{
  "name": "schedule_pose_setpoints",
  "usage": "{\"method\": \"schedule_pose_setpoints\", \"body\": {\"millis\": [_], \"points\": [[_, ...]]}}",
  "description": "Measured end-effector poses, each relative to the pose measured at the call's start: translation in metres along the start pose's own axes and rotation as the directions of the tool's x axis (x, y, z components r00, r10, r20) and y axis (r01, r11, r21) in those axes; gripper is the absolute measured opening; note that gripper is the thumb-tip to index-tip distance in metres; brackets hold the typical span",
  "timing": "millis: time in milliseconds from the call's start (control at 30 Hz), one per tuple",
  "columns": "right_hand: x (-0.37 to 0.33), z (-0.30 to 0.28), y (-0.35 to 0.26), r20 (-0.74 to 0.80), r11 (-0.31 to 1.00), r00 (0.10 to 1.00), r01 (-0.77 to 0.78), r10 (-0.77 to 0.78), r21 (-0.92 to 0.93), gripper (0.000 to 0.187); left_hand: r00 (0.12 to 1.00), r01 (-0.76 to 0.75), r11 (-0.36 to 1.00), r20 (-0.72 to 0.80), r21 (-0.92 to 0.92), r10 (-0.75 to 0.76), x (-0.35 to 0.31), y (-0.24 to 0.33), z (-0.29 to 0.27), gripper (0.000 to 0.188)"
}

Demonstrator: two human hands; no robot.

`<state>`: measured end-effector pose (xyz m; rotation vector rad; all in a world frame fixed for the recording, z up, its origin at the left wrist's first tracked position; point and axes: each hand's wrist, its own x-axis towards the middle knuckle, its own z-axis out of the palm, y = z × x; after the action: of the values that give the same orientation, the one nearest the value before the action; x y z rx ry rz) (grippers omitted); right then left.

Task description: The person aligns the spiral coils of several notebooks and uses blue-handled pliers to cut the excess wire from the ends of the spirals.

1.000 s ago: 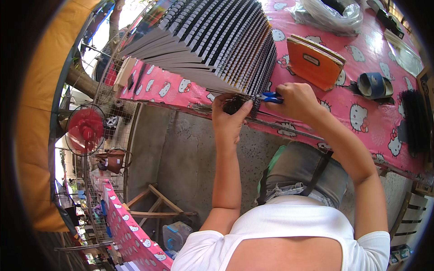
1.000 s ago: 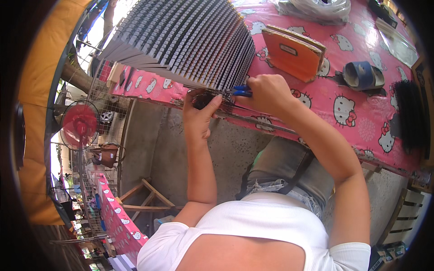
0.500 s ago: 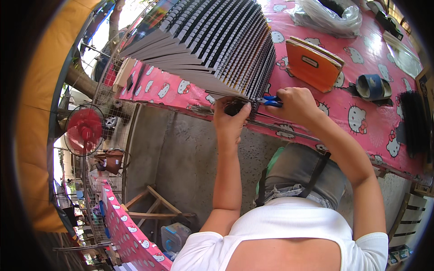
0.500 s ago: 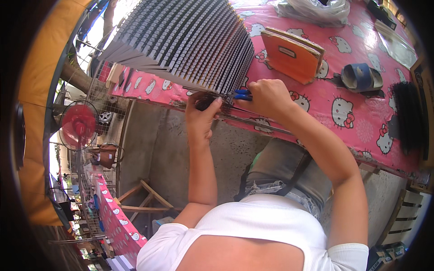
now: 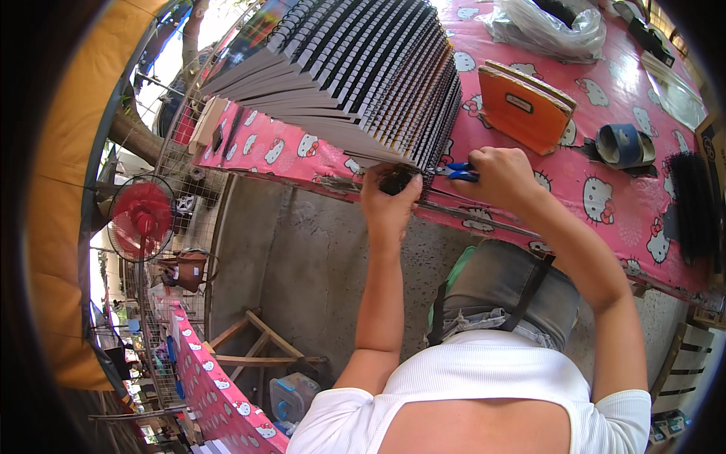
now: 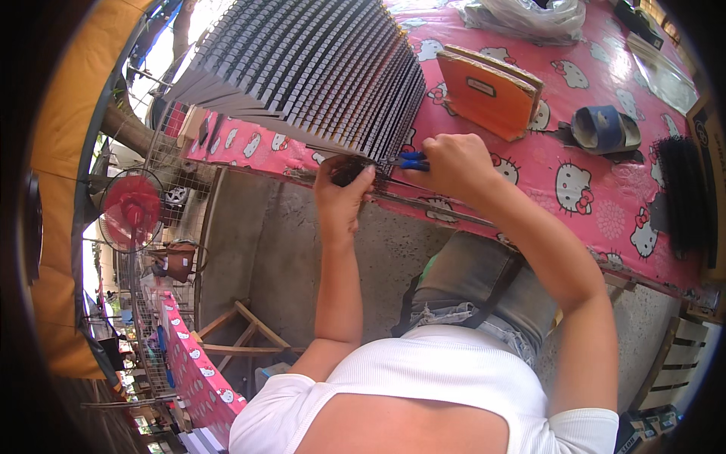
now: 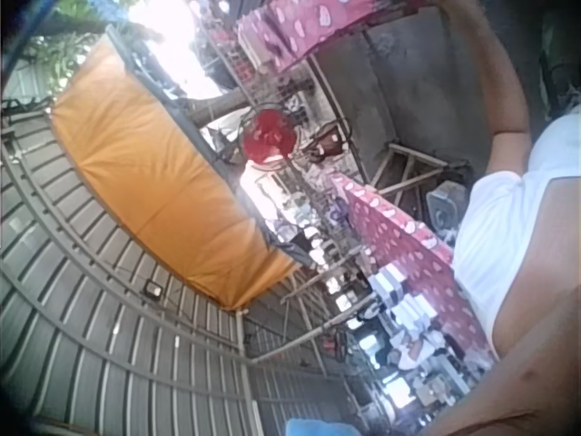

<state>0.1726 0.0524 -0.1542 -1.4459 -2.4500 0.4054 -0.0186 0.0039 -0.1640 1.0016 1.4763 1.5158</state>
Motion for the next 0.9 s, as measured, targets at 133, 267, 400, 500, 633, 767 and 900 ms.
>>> {"method": "schedule_pose_setpoints", "body": {"millis": [133,267,400,500,633,767,900], "points": [[0.0,0.015,0.02,-0.528,0.946,0.785,0.27,-0.325,-0.181,0.044,0.996,0.09,0.995,-0.028,0.036,-0.089,0.0,0.003,-0.004,0.046],[0.009,0.016,0.014,-0.55,0.912,0.727,0.32,-0.41,-0.257,0.045,1.0,0.026,0.995,-0.003,0.091,-0.026,-0.004,0.003,0.006,0.044],[0.0,0.007,0.002,0.039,0.999,0.999,0.027,-0.026,-0.027,0.044,1.0,-0.027,0.997,-0.01,0.066,0.027,0.001,-0.012,-0.004,0.049],[-0.005,0.019,0.012,-0.17,0.991,0.978,0.107,-0.118,-0.077,0.044,0.998,0.058,0.998,-0.01,0.031,-0.058,0.003,-0.011,-0.011,0.051],[0.004,0.025,0.018,-0.539,0.915,0.741,0.296,-0.4,-0.273,0.048,0.998,0.057,0.997,-0.007,0.059,-0.056,-0.002,-0.011,0.0,0.042],[0.003,0.023,0.005,0.041,0.999,0.998,0.04,-0.039,-0.027,0.045,0.978,-0.21,0.972,0.02,0.109,0.209,0.005,-0.032,-0.004,0.04],[-0.007,0.025,0.014,-0.088,0.996,0.994,0.06,-0.066,-0.062,0.045,0.998,0.056,0.998,-0.015,0.035,-0.056,0.003,-0.02,-0.008,0.046]]}}
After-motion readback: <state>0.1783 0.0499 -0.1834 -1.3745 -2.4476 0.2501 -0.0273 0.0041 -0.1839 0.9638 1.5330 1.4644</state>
